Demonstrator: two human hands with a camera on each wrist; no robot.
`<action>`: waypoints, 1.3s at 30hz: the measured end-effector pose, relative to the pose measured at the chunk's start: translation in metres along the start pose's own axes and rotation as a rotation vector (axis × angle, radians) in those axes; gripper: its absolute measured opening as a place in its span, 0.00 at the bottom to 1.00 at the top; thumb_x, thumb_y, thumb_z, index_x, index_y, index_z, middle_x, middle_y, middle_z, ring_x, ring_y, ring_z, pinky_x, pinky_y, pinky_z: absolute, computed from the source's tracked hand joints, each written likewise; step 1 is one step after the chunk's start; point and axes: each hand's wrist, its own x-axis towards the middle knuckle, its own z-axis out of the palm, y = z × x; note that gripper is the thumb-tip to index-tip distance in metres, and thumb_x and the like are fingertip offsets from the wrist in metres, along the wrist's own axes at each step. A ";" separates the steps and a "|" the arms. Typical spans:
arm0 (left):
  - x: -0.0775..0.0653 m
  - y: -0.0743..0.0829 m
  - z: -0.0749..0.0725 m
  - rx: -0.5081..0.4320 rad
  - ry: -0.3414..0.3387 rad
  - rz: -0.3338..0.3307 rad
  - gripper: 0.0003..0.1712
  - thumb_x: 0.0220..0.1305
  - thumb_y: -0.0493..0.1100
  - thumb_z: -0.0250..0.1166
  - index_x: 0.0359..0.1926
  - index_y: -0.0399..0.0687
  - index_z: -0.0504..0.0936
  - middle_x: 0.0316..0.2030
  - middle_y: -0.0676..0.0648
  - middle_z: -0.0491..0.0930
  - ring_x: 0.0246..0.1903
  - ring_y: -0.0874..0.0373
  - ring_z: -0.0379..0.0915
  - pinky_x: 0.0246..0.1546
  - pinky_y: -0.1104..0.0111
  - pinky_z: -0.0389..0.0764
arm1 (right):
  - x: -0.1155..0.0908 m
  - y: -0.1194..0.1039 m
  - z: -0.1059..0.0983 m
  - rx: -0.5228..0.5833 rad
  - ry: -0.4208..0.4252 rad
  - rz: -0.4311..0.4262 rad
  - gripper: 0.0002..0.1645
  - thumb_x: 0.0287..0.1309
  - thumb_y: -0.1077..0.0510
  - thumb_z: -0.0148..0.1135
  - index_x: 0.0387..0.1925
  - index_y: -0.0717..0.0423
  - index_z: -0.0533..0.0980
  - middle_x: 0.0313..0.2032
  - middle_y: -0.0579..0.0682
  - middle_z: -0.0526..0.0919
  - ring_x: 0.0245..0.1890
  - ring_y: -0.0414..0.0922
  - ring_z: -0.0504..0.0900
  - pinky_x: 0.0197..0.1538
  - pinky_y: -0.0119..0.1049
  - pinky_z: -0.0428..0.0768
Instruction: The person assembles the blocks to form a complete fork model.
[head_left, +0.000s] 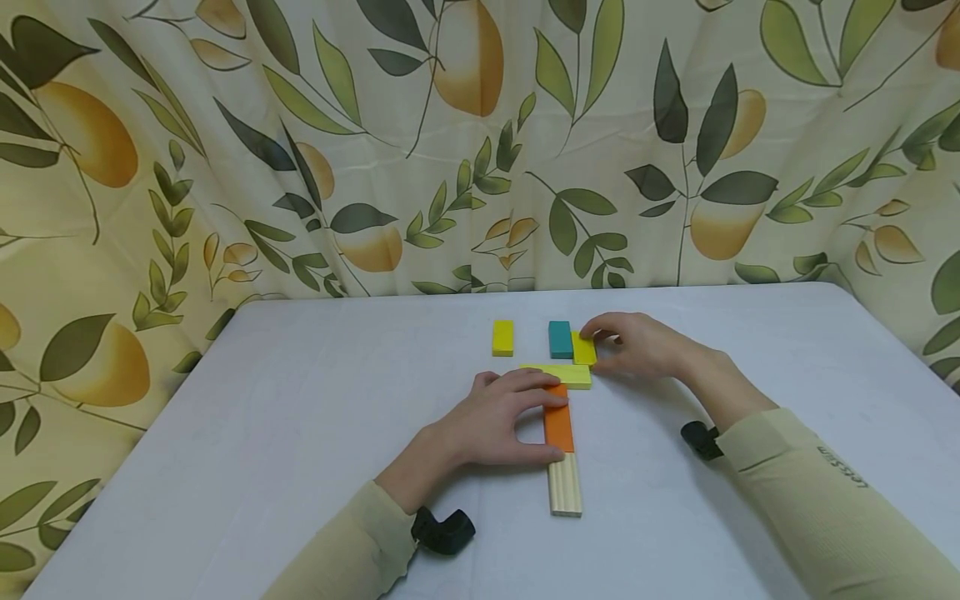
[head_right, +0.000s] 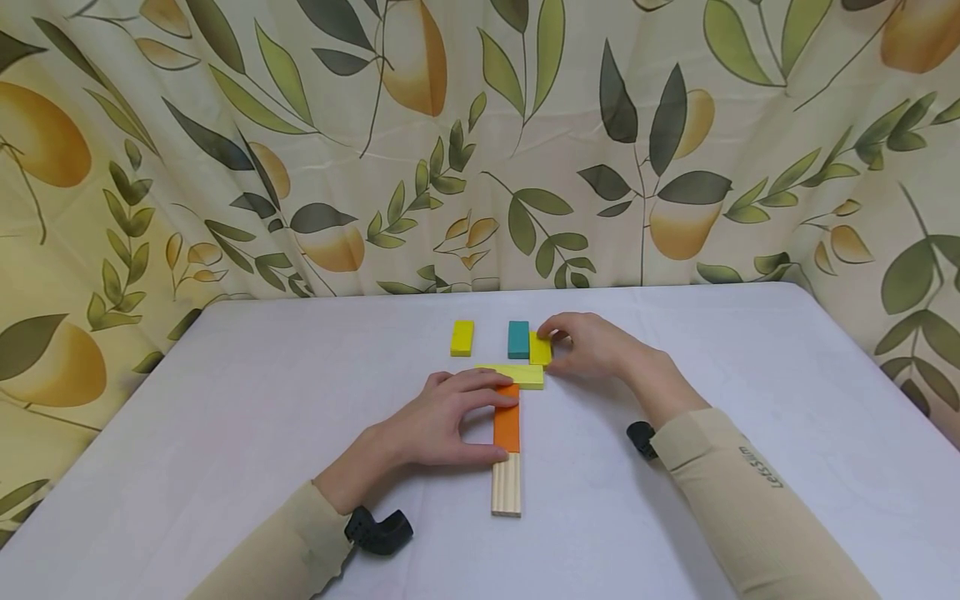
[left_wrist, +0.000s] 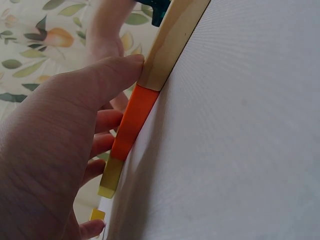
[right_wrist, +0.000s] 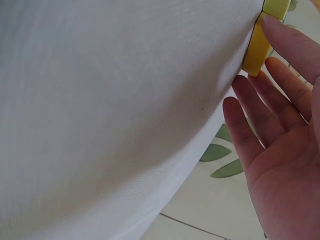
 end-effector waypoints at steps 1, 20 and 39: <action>0.000 0.000 0.000 0.001 0.002 0.002 0.36 0.61 0.70 0.64 0.67 0.66 0.77 0.70 0.60 0.65 0.71 0.66 0.52 0.63 0.47 0.59 | 0.000 0.000 0.000 -0.001 0.001 -0.001 0.28 0.58 0.60 0.72 0.59 0.62 0.77 0.57 0.59 0.80 0.58 0.58 0.75 0.62 0.58 0.71; -0.001 0.001 -0.002 0.001 -0.005 -0.003 0.36 0.61 0.70 0.64 0.67 0.65 0.77 0.70 0.60 0.65 0.72 0.65 0.51 0.63 0.47 0.59 | 0.000 0.001 -0.001 0.015 -0.007 0.014 0.29 0.57 0.60 0.73 0.60 0.62 0.77 0.59 0.60 0.79 0.59 0.59 0.75 0.63 0.59 0.70; -0.001 0.001 -0.002 -0.002 -0.002 -0.001 0.36 0.61 0.70 0.64 0.67 0.65 0.77 0.70 0.60 0.66 0.71 0.65 0.52 0.63 0.47 0.59 | -0.001 0.001 0.000 0.020 -0.003 0.015 0.29 0.57 0.60 0.73 0.60 0.62 0.77 0.58 0.60 0.79 0.58 0.58 0.75 0.63 0.59 0.70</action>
